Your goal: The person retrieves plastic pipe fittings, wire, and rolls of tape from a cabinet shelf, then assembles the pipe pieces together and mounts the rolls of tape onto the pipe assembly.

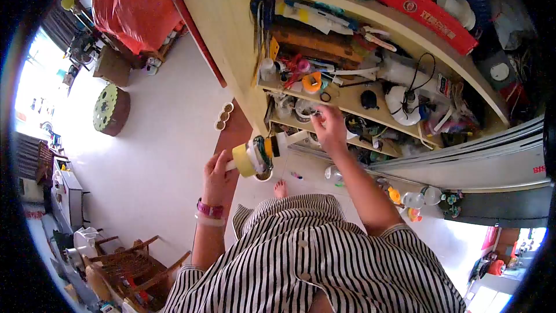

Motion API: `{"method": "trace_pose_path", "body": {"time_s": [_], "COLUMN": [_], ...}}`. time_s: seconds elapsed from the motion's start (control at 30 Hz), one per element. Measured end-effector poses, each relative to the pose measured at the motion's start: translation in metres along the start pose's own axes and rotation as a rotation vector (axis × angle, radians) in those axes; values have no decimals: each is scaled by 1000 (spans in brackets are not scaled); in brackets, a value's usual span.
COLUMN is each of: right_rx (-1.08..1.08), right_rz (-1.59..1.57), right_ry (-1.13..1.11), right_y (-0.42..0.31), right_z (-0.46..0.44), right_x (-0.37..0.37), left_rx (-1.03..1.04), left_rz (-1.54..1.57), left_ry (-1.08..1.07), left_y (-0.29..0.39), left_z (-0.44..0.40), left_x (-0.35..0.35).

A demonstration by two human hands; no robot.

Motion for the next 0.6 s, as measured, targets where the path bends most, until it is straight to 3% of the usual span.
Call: {"method": "trace_pose_path", "body": {"time_s": [0.03,0.07,0.1,0.2,0.3,0.47,0.6], "right_rx": [-207,-413,-413,-293,-104,-248,-74], "right_rz": [262,523,524,756,570,479,561], "right_ry": [83,162,159,134,-49,162,242], "right_y": [-17,-36,-35,-9,26,22,46], "right_z": [-18,-29,-43,-82,-111,-103,-75], "right_x": [-5,-5,-2,11,17,-5,-62], "left_rx": [50,-134,-319,-321,-337,-375,-340], "left_rz": [-44,85,215,208,187,320,269], "left_ry": [27,9,-7,60,110,162,90], "left_y": [7,-12,-30,-32,-38,-57,-51], "left_z": [0,-6,-7,-3,4,-1,-9], "left_x": [-9,-20,-25,-41,-51,-58,-58]}}
Point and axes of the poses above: each hand's wrist, its own z-axis away from the middle knuckle, its own x-axis out of the palm, y = z × x, the point moved 10 cm from there along -z, towards the middle knuckle, and after that the axes turned 12 degrees about -x, right-handed, at the moved point
